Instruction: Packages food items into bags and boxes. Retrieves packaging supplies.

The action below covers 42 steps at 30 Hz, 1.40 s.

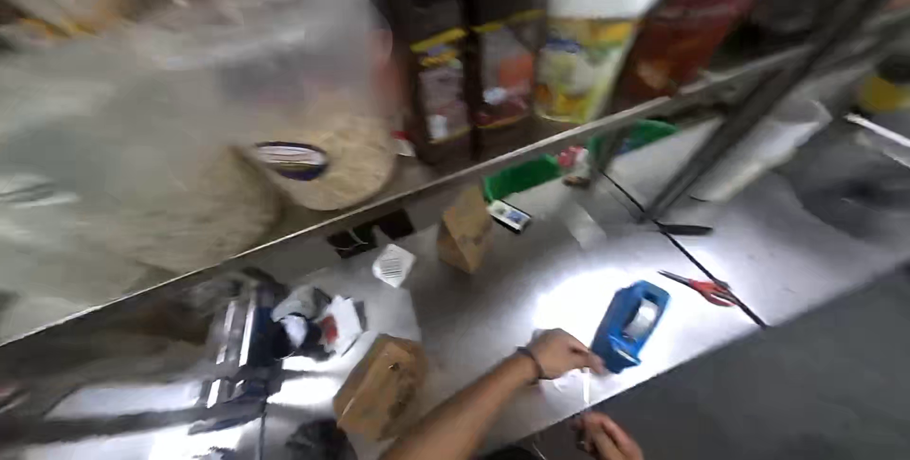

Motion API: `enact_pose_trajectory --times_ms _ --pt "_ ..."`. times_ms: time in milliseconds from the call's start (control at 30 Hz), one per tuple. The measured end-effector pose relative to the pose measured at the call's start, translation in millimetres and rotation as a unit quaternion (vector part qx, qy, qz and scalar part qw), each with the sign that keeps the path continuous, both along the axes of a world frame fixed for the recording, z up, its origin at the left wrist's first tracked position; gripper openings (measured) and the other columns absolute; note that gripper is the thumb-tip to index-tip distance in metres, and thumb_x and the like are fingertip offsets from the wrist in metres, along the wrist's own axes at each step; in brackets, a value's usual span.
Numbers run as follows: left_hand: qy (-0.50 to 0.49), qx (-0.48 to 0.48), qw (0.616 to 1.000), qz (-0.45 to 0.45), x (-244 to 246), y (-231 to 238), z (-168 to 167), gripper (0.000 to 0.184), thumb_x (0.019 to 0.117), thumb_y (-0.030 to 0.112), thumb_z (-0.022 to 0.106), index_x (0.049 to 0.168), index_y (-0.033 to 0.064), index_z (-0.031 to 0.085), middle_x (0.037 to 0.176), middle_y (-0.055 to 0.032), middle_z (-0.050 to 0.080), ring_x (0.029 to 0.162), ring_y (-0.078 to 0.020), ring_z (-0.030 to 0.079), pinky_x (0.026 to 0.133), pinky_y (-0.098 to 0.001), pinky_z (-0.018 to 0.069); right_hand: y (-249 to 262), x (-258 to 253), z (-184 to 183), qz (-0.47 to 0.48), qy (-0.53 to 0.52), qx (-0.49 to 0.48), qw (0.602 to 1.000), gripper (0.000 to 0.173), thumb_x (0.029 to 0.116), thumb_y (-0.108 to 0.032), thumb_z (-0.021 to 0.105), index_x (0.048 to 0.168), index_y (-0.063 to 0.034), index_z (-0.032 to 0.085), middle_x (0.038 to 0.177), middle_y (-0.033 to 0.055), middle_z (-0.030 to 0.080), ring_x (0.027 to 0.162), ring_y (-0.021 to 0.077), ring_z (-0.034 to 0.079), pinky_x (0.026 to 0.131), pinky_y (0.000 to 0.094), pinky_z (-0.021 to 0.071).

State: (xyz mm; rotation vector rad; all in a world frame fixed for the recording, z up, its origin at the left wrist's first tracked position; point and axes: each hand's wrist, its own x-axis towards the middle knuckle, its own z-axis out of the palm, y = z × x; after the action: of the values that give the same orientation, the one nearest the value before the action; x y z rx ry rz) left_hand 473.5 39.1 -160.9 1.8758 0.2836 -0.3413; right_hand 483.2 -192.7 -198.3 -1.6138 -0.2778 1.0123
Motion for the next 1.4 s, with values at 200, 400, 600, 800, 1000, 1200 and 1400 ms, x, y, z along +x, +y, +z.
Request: enact_pose_trajectory --times_ms 200,400,600,800,1000,1200,1400 --pt "-0.004 -0.008 0.997 0.076 -54.5 37.9 -6.5 0.034 0.1054 0.032 0.054 0.115 0.008 0.076 0.109 -0.009 0.074 0.099 -0.0152 0.068 0.096 -0.0372 0.053 26.0 1.3 -3.7 0.072 -0.062 0.006 0.995 0.024 0.1051 -0.018 0.054 0.098 -0.0008 0.068 0.084 0.0069 0.071 0.075 0.0168 0.069 0.074 0.037 0.0601" --pt "0.003 0.002 0.988 0.156 -81.9 47.7 -26.4 0.035 0.1037 0.037 0.057 0.116 0.0111 0.077 0.108 -0.0075 0.074 0.1 -0.0147 0.068 0.096 -0.0366 0.0528 49.5 13.3 -10.0 0.144 -0.11 -0.055 0.982 0.028 0.1042 -0.029 0.057 0.096 -0.0056 0.07 0.082 0.0037 0.072 0.075 0.0149 0.069 0.075 0.0364 0.0591" --pt "-0.076 0.033 0.953 0.291 -148.5 23.4 13.2 0.033 0.1024 0.038 0.06 0.112 0.0116 0.079 0.103 -0.0071 0.072 0.094 -0.0135 0.067 0.088 -0.0318 0.0557 64.1 8.9 30.3 0.268 -0.183 -0.003 0.946 0.028 0.104 -0.025 0.059 0.093 -0.0007 0.069 0.081 0.0085 0.07 0.076 0.0166 0.069 0.074 0.0392 0.058" --pt "-0.151 0.255 0.874 0.385 -261.8 12.6 78.3 0.022 0.1016 0.036 0.063 0.11 0.0239 0.08 0.099 0.0008 0.071 0.089 -0.0076 0.066 0.082 -0.0302 0.0581 105.2 -61.9 60.1 0.385 -0.118 0.151 0.903 0.023 0.1038 -0.02 0.061 0.095 0.0007 0.068 0.084 0.0085 0.069 0.077 0.0148 0.067 0.073 0.036 0.0584" --pt "-0.048 0.38 0.784 0.488 -334.5 49.8 85.2 0.027 0.0965 0.039 0.068 0.092 0.0139 0.078 0.091 -0.0001 0.07 0.084 -0.0117 0.067 0.079 -0.0337 0.0592 184.4 -138.7 57.1 0.379 -0.109 0.154 0.906 0.03 0.1051 -0.032 0.058 0.092 -0.0064 0.067 0.077 0.0027 0.067 0.068 0.0132 0.066 0.065 0.0316 0.0578" --pt "0.011 0.341 0.809 0.478 -336.2 86.0 61.3 0.029 0.096 0.039 0.069 0.093 0.0116 0.077 0.091 -0.0024 0.067 0.081 -0.0146 0.066 0.08 -0.0367 0.059 214.1 -161.9 44.1 0.323 -0.168 0.056 0.93 0.033 0.1027 -0.037 0.061 0.086 -0.0093 0.067 0.07 0.0004 0.065 0.061 0.0126 0.065 0.061 0.0314 0.0574" --pt "0.1 0.248 0.833 0.485 -334.1 88.5 65.1 0.051 0.0926 0.056 0.067 0.115 0.0101 0.066 0.09 -0.005 0.067 0.084 -0.0198 0.066 0.084 -0.0433 0.056 207.2 -166.5 30.6 0.31 -0.278 -0.022 0.909 0.054 0.0974 -0.06 0.058 0.074 -0.0119 0.066 0.062 -0.0003 0.06 0.056 0.0144 0.06 0.056 0.0377 0.0518"
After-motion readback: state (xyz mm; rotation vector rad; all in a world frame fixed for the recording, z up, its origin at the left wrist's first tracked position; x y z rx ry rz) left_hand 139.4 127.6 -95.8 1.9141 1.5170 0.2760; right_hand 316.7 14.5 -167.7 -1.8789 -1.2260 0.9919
